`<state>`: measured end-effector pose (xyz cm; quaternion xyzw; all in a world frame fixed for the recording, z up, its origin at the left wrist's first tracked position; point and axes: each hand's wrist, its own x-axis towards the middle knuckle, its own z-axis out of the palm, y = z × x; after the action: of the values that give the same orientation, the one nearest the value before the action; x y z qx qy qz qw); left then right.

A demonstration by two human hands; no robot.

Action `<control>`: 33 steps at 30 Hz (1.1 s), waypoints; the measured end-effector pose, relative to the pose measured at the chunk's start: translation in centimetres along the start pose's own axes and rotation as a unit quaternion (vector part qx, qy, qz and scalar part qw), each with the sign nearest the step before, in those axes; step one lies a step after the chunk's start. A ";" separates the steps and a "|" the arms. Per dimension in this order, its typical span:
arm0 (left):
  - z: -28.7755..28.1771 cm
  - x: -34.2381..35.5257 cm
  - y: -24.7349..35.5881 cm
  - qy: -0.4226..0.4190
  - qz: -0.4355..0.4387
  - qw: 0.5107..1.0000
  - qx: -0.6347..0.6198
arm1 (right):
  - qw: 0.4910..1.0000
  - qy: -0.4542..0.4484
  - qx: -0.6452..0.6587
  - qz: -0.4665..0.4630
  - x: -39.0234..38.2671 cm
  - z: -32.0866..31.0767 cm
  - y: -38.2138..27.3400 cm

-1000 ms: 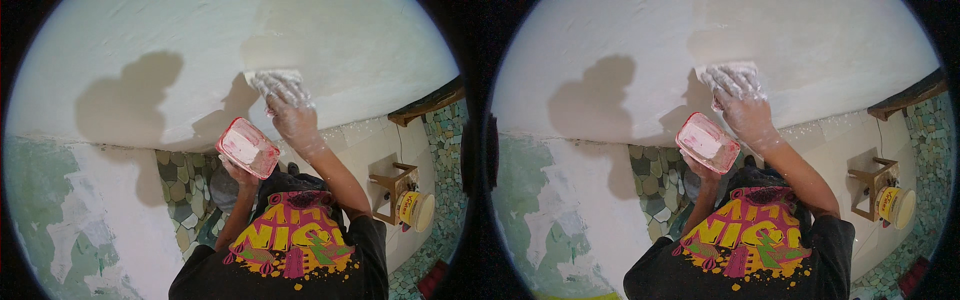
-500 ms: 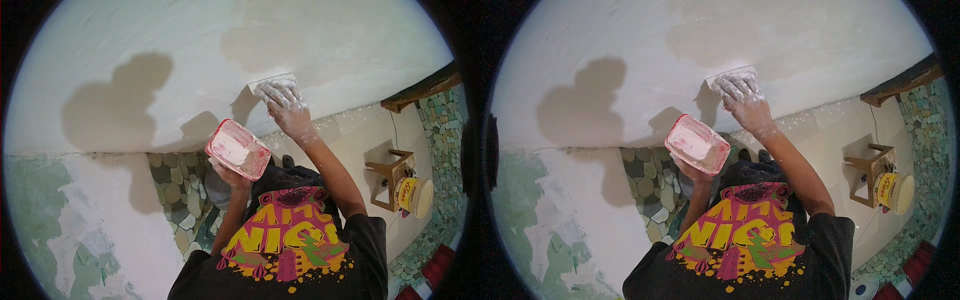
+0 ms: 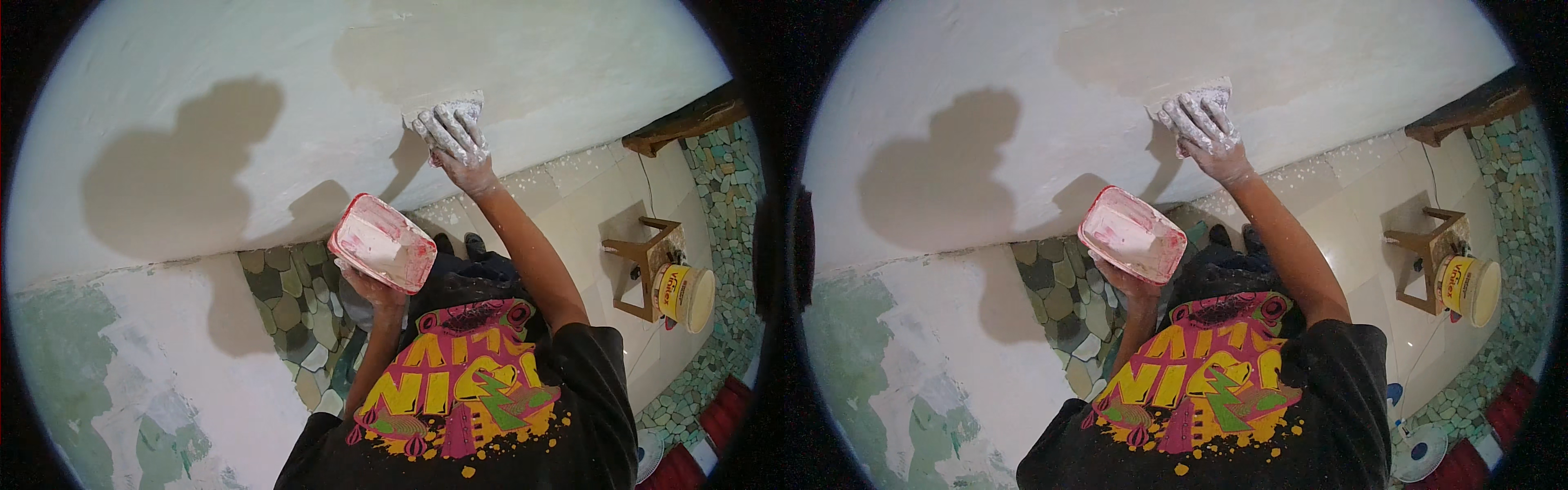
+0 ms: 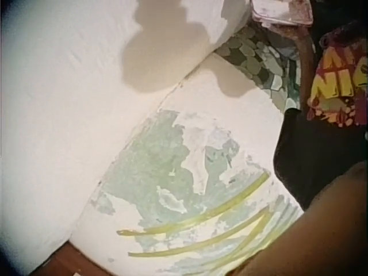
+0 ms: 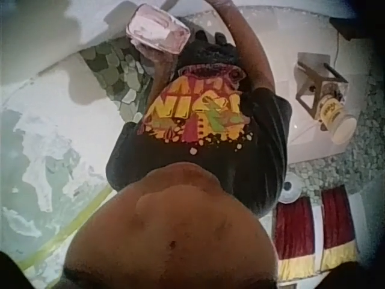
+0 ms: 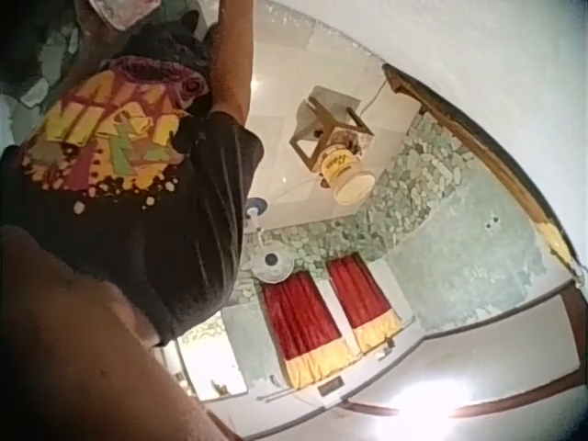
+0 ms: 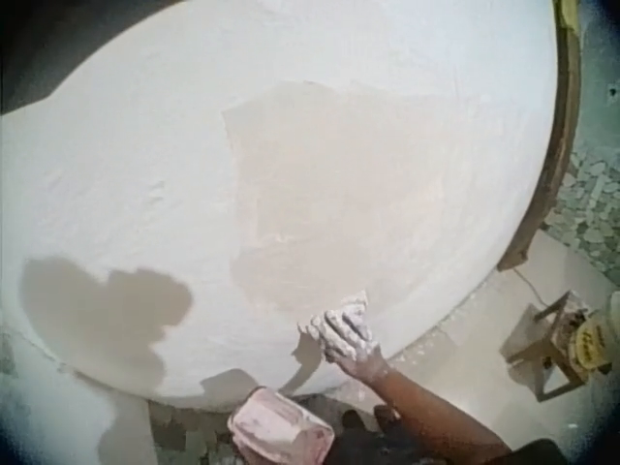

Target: Applying and smoothing plaster on a wall using a putty knife.

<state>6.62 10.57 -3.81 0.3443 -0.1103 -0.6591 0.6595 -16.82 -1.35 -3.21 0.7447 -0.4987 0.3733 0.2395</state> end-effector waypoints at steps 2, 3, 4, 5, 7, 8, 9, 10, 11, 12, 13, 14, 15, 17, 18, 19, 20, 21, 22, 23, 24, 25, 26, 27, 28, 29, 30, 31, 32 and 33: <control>0.0 0.0 0.3 -0.004 -0.001 1.000 -0.007 | 0.999 -0.042 0.009 -0.010 -3.0 1.0 0.7; -0.4 0.2 0.3 -0.004 -0.003 1.000 -0.005 | 0.999 -0.043 0.008 -0.007 -4.7 1.3 0.4; -1.2 0.8 0.3 -0.019 0.006 1.000 0.010 | 0.994 -0.096 0.024 0.040 -6.6 1.8 0.0; -1.3 1.0 0.5 -0.035 0.016 0.999 0.024 | 0.985 -0.146 0.040 0.086 -7.4 1.7 -0.4; -1.0 0.9 0.7 -0.041 0.009 0.999 0.026 | 0.981 -0.162 0.046 0.092 -8.7 1.0 -0.9; -0.6 0.7 1.0 -0.043 0.006 0.999 0.027 | 0.978 -0.179 0.056 0.094 -8.4 0.2 -1.6; -0.5 0.7 1.1 -0.045 0.006 0.999 0.029 | 0.970 -0.162 0.089 0.157 -8.1 -0.7 -2.3; -0.4 0.5 1.0 -0.046 0.013 0.998 0.034 | 0.970 -0.160 0.088 0.157 -6.8 -1.7 -2.3; -0.4 0.4 1.1 -0.047 0.019 0.998 0.040 | 0.952 -0.078 0.163 0.249 -5.4 -2.8 -2.5; -0.3 0.3 1.0 -0.048 0.018 0.998 0.040 | 0.913 0.005 0.233 0.336 -3.8 -3.9 -2.4; -0.3 0.1 1.1 -0.046 0.008 0.998 0.030 | 0.914 0.095 0.217 0.329 -1.4 -4.7 -2.4; -0.3 0.0 1.1 -0.044 -0.005 0.999 0.019 | 0.914 0.095 0.218 0.329 0.6 -5.6 -2.2; -0.6 -0.2 1.2 -0.043 -0.003 0.999 0.020 | 0.896 0.135 0.218 0.362 2.5 -6.3 -1.9; -1.3 -0.3 0.9 -0.048 -0.019 0.999 0.015 | 0.799 0.158 0.330 0.477 4.1 -5.6 -2.7; -1.5 -0.3 0.7 -0.050 -0.020 0.998 0.015 | 0.799 0.160 0.329 0.477 4.3 -4.5 -3.8; -1.7 -0.4 0.5 -0.045 -0.020 0.999 0.001 | 0.815 0.168 0.314 0.457 4.3 -3.3 -5.3; -1.7 -0.4 0.4 -0.040 -0.021 0.999 -0.013 | 0.830 0.175 0.300 0.436 4.5 -2.6 -6.6; -1.6 -0.3 0.3 -0.042 -0.020 0.999 -0.013 | 0.830 0.177 0.300 0.436 4.5 -2.3 -7.6; -1.4 -0.2 0.4 -0.049 -0.008 0.999 0.002 | 0.840 0.147 0.320 0.412 4.6 -2.4 -8.7; -1.3 -0.2 0.4 -0.057 0.004 0.998 0.018 | 0.849 0.117 0.339 0.387 4.6 -2.6 -9.2; -1.2 0.0 0.4 -0.061 0.001 0.998 0.019 | 0.849 0.120 0.336 0.389 4.7 -2.7 -9.2; -1.4 0.3 0.3 -0.070 -0.003 0.998 0.004 | 0.871 0.081 0.321 0.364 4.9 -3.0 -9.1; -1.6 0.5 0.2 -0.079 -0.006 0.997 -0.012 | 0.889 0.041 0.304 0.339 4.9 -3.3 -8.9; -1.9 0.5 0.1 -0.082 -0.009 0.997 -0.011 | 0.848 0.027 0.383 0.366 4.8 -4.0 -8.6; -2.1 0.4 -0.2 -0.128 0.072 0.986 0.080 | 0.849 0.030 0.378 0.369 3.8 -3.6 -8.0; -2.1 0.4 -0.2 -0.173 0.154 0.958 0.170 | 0.869 0.014 0.343 0.356 2.4 -2.8 -7.6; -2.1 0.4 -0.2 -0.177 0.150 0.957 0.172 | 0.888 -0.003 0.307 0.343 0.8 -2.1 -7.1; -2.1 0.5 -0.1 -0.108 0.088 0.985 0.103 | 0.887 -0.003 0.307 0.345 0.7 -2.9 -6.5; -2.3 0.5 0.1 -0.035 0.028 0.998 0.033 | 0.926 -0.004 0.249 0.285 1.0 -4.6 -5.7; -2.6 0.4 0.4 -0.031 0.030 0.998 0.034 | 0.956 -0.004 0.190 0.222 0.9 -5.6 -5.1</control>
<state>8.54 10.96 -5.60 0.3424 -0.1639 -0.6451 0.6631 -13.68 4.25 0.97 0.6488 -0.5723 0.5015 0.0027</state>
